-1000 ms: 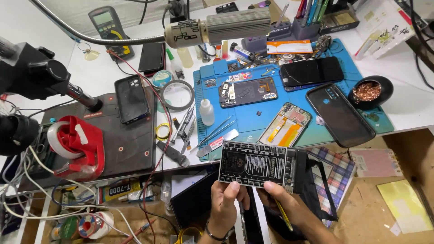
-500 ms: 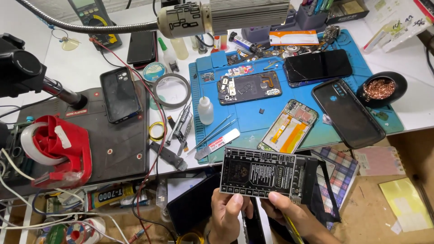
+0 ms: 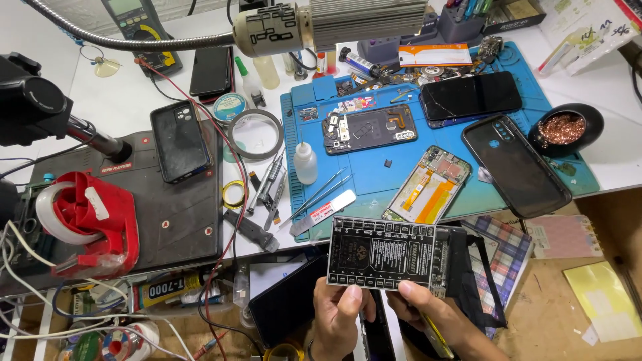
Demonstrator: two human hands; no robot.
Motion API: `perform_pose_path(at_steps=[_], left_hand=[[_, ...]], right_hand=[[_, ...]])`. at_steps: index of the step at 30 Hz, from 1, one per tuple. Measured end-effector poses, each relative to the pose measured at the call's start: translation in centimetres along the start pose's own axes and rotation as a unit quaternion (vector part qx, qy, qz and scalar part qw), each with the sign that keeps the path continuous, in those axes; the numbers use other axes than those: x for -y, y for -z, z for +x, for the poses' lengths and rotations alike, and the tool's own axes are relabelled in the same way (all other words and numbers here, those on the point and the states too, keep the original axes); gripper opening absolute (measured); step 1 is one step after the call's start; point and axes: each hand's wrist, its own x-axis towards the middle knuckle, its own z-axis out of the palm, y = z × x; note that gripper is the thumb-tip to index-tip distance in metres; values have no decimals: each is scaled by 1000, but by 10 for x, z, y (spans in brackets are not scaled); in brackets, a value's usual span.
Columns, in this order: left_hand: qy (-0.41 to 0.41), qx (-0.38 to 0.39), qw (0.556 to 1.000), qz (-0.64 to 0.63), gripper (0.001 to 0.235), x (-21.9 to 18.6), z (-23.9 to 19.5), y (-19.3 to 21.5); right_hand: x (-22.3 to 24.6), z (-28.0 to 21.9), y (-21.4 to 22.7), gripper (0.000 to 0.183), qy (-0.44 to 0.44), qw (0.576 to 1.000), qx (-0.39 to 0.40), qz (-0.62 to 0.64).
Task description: The person holds a disassembled smartphone and uses a magnifying glass to inspect the internal components. They then pick up a battery and connect a yellow USB cable to it, continuing to inspect the connection with the magnifying glass.
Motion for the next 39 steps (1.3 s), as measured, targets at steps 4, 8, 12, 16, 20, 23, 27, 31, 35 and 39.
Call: perform_pose_path(at_steps=[4,8,12,16,20,23,27,31,35,39], left_hand=[[-6,9,998,68,59,-12,3,0],[-5,9,998,58,58,-11,2,0],[-11,10,998,59,57,-12,3,0],[-10,14,998,59,57,-11,2,1],[-10,16,998,58,55,-9,3,2],[4,3,997,75,57,-10,6,1],[-44,8,981,187,53,-11,7,6],[-104,-27,973,203,47,-20,4,15],[-201,-120,952,199,23,-53,-3,45],[-278,-186,905,264,22,-111,-21,94]], right_hand=[[5,1,0,51,-16,1000,1,-6],[7,-1,-1,52,-48,999,0,-14],[24,-9,-11,49,-38,999,-15,-3],[24,-14,-13,48,-47,999,-14,15],[10,-9,-6,43,-48,998,10,35],[15,-8,-7,46,-40,999,-18,-7],[23,-2,-11,51,7,998,-53,24],[28,6,-6,54,70,994,-89,-4],[33,7,-12,59,98,992,-71,-21],[27,9,-15,60,99,992,-66,-33]])
